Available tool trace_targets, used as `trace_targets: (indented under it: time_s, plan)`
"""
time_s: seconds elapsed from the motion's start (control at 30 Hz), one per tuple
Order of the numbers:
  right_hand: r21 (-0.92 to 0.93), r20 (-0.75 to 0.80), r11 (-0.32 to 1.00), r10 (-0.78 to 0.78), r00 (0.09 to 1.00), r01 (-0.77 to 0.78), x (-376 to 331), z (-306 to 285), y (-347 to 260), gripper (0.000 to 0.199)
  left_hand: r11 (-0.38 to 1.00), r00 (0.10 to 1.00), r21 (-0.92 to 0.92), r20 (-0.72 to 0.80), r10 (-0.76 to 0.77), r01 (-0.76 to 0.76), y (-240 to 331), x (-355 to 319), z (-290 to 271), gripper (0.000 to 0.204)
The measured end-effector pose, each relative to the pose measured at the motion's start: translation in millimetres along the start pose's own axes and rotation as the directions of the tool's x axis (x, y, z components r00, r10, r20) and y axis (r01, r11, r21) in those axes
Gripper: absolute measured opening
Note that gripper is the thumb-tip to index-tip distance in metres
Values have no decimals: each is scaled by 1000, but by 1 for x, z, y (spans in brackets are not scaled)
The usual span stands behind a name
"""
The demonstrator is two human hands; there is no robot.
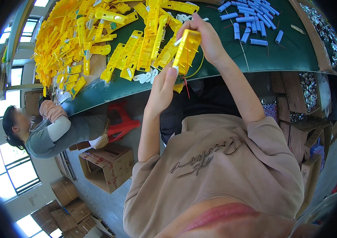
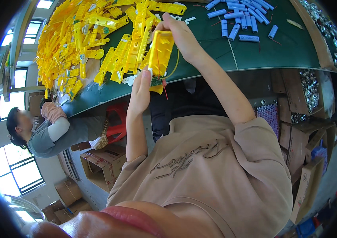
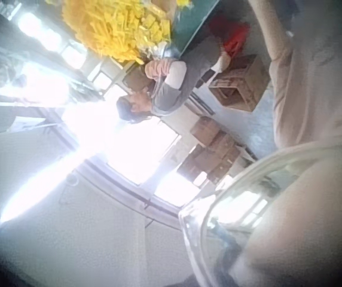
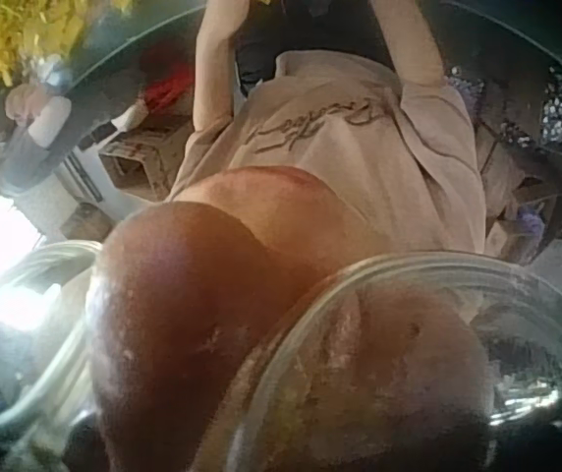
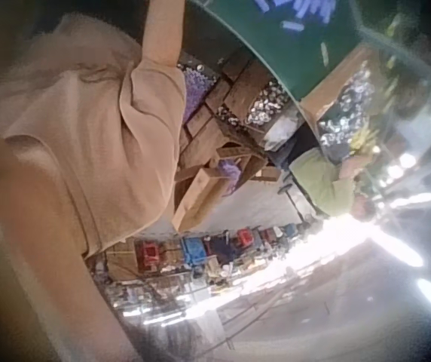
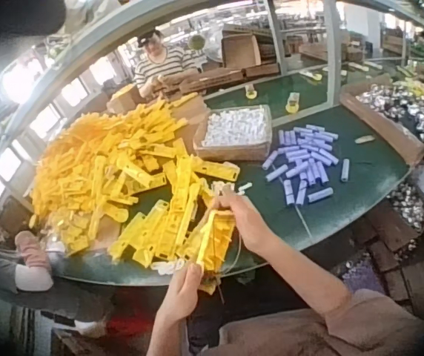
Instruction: The person assembles blue batteries and circuit boards into yellow plastic housings by hand, connecting them with wires and other plastic components.
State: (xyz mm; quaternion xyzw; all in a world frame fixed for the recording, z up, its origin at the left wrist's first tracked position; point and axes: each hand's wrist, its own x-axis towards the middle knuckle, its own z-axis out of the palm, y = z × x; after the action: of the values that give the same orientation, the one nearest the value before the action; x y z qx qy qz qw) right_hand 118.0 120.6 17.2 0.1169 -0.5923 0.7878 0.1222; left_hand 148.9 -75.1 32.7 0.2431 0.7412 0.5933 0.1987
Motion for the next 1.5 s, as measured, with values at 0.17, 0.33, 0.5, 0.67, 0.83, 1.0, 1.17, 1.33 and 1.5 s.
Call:
trace_targets:
  time_s: [0.17,0.33,0.5,0.67,0.83,1.0,1.17,1.33,1.5]
  plan:
    - [200,63,971,118,991,-128,-17,12,-5,41,941,998,-334,-5,-69,64,-15,7,0,58]
    - [58,111,996,60,992,-67,-21,20,-3,40,898,996,-438,-55,-76,45,-17,10,3,56]
    - [85,-38,996,33,999,-30,-20,32,-3,41,892,998,-449,-24,-66,48,-20,11,9,55]
    - [81,14,994,66,998,-67,-20,32,1,43,875,998,-485,-56,-28,-2,-23,1,6,53]
    - [129,-34,990,57,998,-52,-22,28,3,28,904,969,-409,-246,22,-124,-20,7,-9,48]
    - [-516,-103,853,-152,983,77,-30,59,-7,17,976,939,-121,-315,137,-183,-16,9,-8,47]
    - [-392,-254,918,-163,953,53,-29,71,5,16,986,931,-75,-345,116,-151,-15,8,-4,47]
    - [-235,-283,972,-58,957,-11,-28,73,17,16,959,920,-235,-386,60,-161,-19,15,-1,46]
    - [-445,-247,895,-158,956,33,-29,79,22,13,975,892,-133,-439,105,-180,-29,22,1,46]
